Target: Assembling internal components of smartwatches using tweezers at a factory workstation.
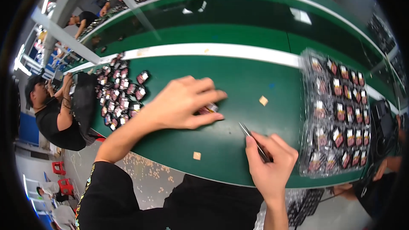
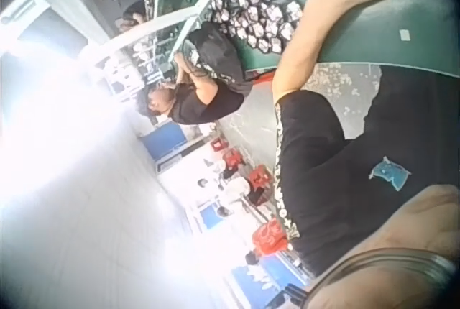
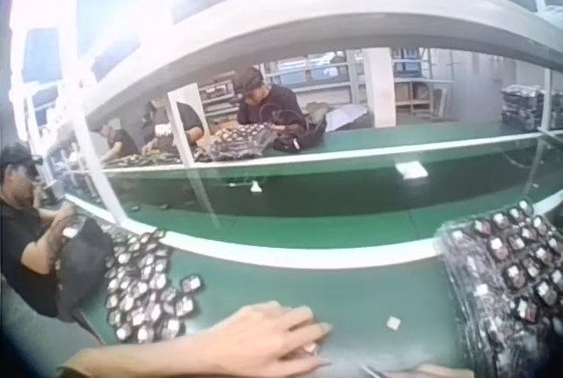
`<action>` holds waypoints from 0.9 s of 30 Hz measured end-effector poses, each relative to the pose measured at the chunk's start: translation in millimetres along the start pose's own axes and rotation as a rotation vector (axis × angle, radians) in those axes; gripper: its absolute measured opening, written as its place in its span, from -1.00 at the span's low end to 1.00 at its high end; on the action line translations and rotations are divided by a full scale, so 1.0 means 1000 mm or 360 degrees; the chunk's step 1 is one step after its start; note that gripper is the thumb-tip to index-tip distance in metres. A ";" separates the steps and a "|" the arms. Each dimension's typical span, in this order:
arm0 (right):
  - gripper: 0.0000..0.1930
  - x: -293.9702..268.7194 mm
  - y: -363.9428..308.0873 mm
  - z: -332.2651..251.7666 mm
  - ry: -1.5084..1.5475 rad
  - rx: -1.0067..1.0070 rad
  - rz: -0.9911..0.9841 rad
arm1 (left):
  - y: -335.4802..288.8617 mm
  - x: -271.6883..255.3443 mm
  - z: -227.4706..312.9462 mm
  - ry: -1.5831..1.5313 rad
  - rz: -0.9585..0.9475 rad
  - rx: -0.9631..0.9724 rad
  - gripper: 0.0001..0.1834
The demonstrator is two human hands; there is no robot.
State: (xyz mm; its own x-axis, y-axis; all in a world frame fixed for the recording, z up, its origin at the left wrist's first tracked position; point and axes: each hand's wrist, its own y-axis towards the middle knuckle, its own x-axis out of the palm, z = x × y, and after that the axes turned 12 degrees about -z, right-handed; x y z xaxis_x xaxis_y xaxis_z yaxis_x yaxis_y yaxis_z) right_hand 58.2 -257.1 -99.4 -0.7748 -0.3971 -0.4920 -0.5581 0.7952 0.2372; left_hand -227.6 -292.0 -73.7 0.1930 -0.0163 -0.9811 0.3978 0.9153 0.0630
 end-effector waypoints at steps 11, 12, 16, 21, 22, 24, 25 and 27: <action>-0.88 0.004 0.003 0.001 0.0021 0.0040 0.0010 | -0.020 -0.006 -0.025 -0.0673 -0.0204 0.0105 -0.29; -0.89 0.003 0.002 0.001 0.0019 0.0040 -0.0001 | -0.020 -0.007 -0.023 -0.0684 -0.0190 0.0083 -0.28; -0.88 0.004 0.001 0.002 0.0032 0.0045 -0.0006 | -0.022 0.001 -0.026 -0.0735 -0.0169 0.0118 -0.32; -0.87 0.001 -0.002 0.005 0.0147 0.0017 -0.0050 | -0.016 0.007 -0.009 -0.0924 -0.0136 0.0137 -0.40; -0.87 -0.001 -0.002 0.005 0.0199 0.0006 -0.0094 | -0.014 0.009 0.000 -0.1036 -0.0131 0.0162 -0.41; -0.87 -0.003 0.000 0.006 0.0214 -0.0057 -0.0143 | -0.012 0.008 0.013 -0.0818 -0.0205 0.0208 -0.37; -0.87 -0.003 0.000 0.006 0.0230 -0.0139 -0.0195 | -0.011 0.010 0.016 -0.0729 -0.0217 0.0260 -0.35; -0.87 -0.002 0.000 0.007 0.0205 -0.0093 -0.0232 | -0.009 0.012 0.015 -0.0731 -0.0248 0.0247 -0.34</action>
State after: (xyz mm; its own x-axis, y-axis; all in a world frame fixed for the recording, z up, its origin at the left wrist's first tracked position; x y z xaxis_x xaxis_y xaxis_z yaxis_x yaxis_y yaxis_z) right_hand 62.1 -253.2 -104.4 -0.7142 -0.5643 -0.4141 -0.6805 0.6985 0.2216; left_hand -215.1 -306.6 -83.0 0.4813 -0.3549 -0.8015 0.5751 0.8179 -0.0168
